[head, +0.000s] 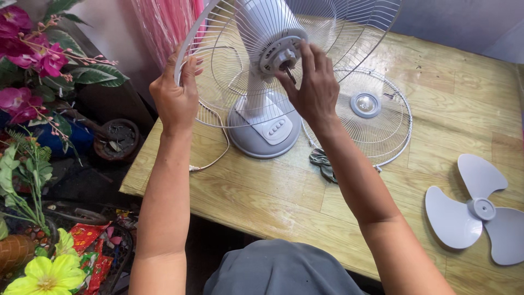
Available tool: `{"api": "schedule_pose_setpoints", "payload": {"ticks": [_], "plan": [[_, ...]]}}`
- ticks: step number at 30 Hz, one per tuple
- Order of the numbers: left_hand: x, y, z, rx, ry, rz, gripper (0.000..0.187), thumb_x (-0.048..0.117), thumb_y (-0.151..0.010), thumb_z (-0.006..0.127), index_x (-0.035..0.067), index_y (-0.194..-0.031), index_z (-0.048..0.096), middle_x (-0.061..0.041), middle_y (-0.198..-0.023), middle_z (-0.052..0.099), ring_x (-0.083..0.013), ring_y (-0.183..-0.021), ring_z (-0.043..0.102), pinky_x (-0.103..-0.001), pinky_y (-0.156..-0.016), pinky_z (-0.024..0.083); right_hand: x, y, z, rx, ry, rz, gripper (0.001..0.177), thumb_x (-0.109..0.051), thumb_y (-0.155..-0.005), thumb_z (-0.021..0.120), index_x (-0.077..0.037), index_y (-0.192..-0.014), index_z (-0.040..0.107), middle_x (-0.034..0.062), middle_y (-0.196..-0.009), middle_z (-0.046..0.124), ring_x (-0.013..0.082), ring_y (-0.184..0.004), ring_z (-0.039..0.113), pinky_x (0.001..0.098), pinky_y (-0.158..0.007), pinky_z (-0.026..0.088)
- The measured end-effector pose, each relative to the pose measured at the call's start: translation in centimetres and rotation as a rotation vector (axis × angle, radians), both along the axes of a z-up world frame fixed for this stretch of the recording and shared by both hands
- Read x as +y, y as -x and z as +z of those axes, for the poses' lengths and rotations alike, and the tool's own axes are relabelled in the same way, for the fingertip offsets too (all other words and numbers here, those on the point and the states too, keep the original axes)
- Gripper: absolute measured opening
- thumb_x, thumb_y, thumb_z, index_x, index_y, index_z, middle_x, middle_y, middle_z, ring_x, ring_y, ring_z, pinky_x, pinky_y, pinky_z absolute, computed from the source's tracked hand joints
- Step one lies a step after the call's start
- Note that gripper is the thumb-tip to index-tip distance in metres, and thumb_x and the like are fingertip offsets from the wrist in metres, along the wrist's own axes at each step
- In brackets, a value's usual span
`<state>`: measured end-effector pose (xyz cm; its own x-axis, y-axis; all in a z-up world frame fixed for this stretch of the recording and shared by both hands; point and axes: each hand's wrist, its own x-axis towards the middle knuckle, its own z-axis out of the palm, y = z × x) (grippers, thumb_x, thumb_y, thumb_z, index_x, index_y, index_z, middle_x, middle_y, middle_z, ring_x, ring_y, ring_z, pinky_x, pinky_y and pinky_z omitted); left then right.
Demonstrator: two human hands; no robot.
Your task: The person wipes a fan cage with a cloth, then reassembles the fan by attaching the front cage, installing the fan blades, securing the center cap, and attaching the rear cage. The person finishes by wiping the assembled fan and its base.
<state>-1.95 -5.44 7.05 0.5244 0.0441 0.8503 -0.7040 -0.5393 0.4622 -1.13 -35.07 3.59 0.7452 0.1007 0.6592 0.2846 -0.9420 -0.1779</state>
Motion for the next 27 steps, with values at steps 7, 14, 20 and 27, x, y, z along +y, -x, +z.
{"api": "schedule_pose_setpoints", "payload": {"ticks": [7,14,20,27], "plan": [[0.0,0.2,0.1,0.011,0.005,0.005,0.032,0.008,-0.111,0.066,0.009,-0.143,0.06,-0.017,-0.104,0.079,-0.0237,-0.094,0.081,-0.034,-0.08,0.069,0.4,1.0,-0.5,0.214,-0.45,0.197,0.086,-0.051,-0.099,0.069,-0.013,-0.16,0.021,0.0192,-0.134,0.056,0.0307,-0.119,0.066,0.0309,-0.091,0.06],[0.0,0.3,-0.2,0.01,0.019,0.001,0.032,0.008,-0.11,0.067,0.008,-0.142,0.061,-0.017,-0.103,0.079,-0.0232,-0.093,0.082,-0.033,-0.079,0.068,1.3,1.5,-0.5,-0.473,0.394,0.05,0.097,-0.04,-0.092,0.074,-0.021,-0.162,0.01,0.0169,-0.14,0.055,0.0331,-0.125,0.065,0.0408,-0.1,0.065],[0.1,0.3,0.0,0.025,0.023,-0.011,0.032,0.008,-0.111,0.066,0.009,-0.142,0.061,-0.016,-0.104,0.079,-0.0234,-0.093,0.082,-0.034,-0.079,0.068,2.0,2.4,1.0,0.59,-0.408,-0.197,0.109,-0.054,-0.096,0.067,-0.002,-0.166,0.002,0.0228,-0.126,0.062,0.0372,-0.112,0.066,0.0476,-0.088,0.058],[0.0,0.2,-0.1,0.007,-0.001,0.008,0.031,0.01,-0.111,0.067,0.011,-0.141,0.061,-0.015,-0.104,0.08,-0.023,-0.095,0.082,-0.034,-0.08,0.069,1.3,1.5,-1.3,0.111,-0.269,0.234,0.103,-0.047,-0.104,0.076,-0.008,-0.169,0.005,0.0285,-0.148,0.047,0.0411,-0.129,0.063,0.0433,-0.101,0.061]]}}
